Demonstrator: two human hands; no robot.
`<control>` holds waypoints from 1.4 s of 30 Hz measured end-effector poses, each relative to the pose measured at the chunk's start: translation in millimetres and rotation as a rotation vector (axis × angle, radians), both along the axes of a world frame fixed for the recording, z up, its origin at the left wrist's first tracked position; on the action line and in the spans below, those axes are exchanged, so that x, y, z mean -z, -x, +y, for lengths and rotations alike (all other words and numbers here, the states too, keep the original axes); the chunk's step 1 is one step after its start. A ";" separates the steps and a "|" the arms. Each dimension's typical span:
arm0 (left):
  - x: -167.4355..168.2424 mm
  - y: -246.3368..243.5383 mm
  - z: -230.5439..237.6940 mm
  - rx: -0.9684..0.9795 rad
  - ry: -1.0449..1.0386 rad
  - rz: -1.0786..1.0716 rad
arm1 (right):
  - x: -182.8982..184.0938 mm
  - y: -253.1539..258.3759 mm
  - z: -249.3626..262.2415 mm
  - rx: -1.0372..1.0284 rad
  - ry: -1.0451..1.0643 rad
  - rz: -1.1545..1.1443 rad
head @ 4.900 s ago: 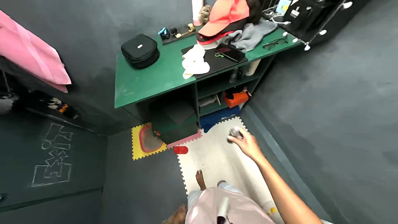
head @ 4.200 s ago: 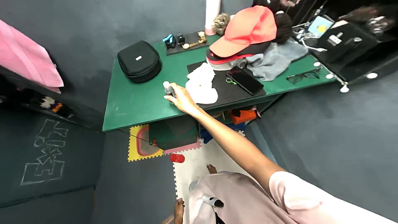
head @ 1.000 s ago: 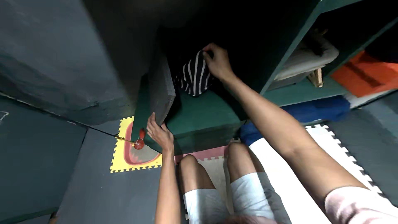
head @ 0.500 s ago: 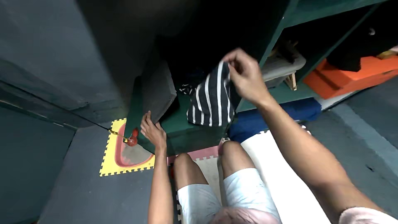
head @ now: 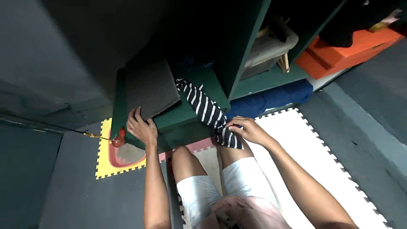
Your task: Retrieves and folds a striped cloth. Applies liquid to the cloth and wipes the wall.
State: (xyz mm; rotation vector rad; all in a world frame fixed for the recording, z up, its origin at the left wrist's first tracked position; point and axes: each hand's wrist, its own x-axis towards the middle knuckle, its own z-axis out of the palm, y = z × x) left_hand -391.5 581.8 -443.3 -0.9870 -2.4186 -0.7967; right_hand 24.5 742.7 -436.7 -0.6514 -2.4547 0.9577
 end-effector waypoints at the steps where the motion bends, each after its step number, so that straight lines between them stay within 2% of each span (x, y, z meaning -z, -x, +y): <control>1: 0.4 0.7 -0.5 0.014 0.009 0.004 | 1.3 0.5 -1.1 0.021 0.002 0.020; 4: -0.8 -1.3 -6.3 0.082 0.049 0.022 | 1.2 1.3 -2.9 0.052 0.037 0.110; 7: 1.6 -3.1 -16.3 0.187 0.069 0.040 | -1.2 -0.6 -6.9 0.083 0.215 0.199; 11: -8.0 -26.5 -21.6 0.282 -0.166 -0.034 | -4.5 -5.6 -8.6 0.102 0.477 0.367; 14: -5.9 -96.6 -16.8 0.375 -0.362 -0.095 | -2.6 -13.7 -9.5 0.076 0.590 0.494; 16: 15.4 -158.5 -10.0 0.499 -0.402 -0.395 | -3.4 -21.6 -10.5 0.009 0.643 0.555; 18: 37.1 -207.4 6.9 0.609 -0.358 -0.909 | -3.7 -33.3 -10.8 -0.098 0.652 0.580; 20: 59.1 -234.6 31.8 0.626 -0.453 -1.398 | -4.3 -56.0 -14.4 -0.213 0.625 0.524; 21: 58.9 -241.9 42.7 0.638 -0.528 -1.574 | -6.1 -71.0 -15.0 -0.280 0.600 0.463; 23: 40.6 -251.1 57.3 0.722 -0.646 -1.759 | -10.3 -104.7 -19.6 -0.391 0.574 0.323; 24: 31.0 -253.5 61.5 0.779 -0.658 -1.804 | -10.8 -122.2 -24.4 -0.398 0.574 0.262; 26: 17.5 -260.9 70.6 0.765 -0.637 -1.824 | -7.5 -154.0 -33.3 -0.353 0.605 0.169; 28: 6.0 -274.2 75.2 0.696 -0.564 -1.783 | -1.4 -178.7 -42.3 -0.264 0.648 0.108; 30: -8.5 -288.7 76.0 0.730 -0.449 -1.684 | 0.7 -193.1 -48.5 -0.150 0.628 0.011; 33: -45.8 -308.9 74.5 0.862 -0.217 -1.525 | -28.0 -195.6 -57.2 0.096 0.424 -0.293; 35: -82.2 -322.4 77.7 0.961 -0.058 -1.443 | -72.7 -181.5 -58.5 0.319 0.393 -0.234; 37: -121.3 -338.0 72.7 1.040 0.068 -1.403 | -122.0 -163.8 -60.4 0.509 0.525 -0.009; 39: -164.1 -351.3 67.9 1.107 0.179 -1.382 | -167.0 -150.5 -60.8 0.551 0.684 0.197; 42: -235.7 -363.0 60.3 1.174 0.310 -1.376 | -222.7 -142.3 -71.9 0.568 0.753 0.320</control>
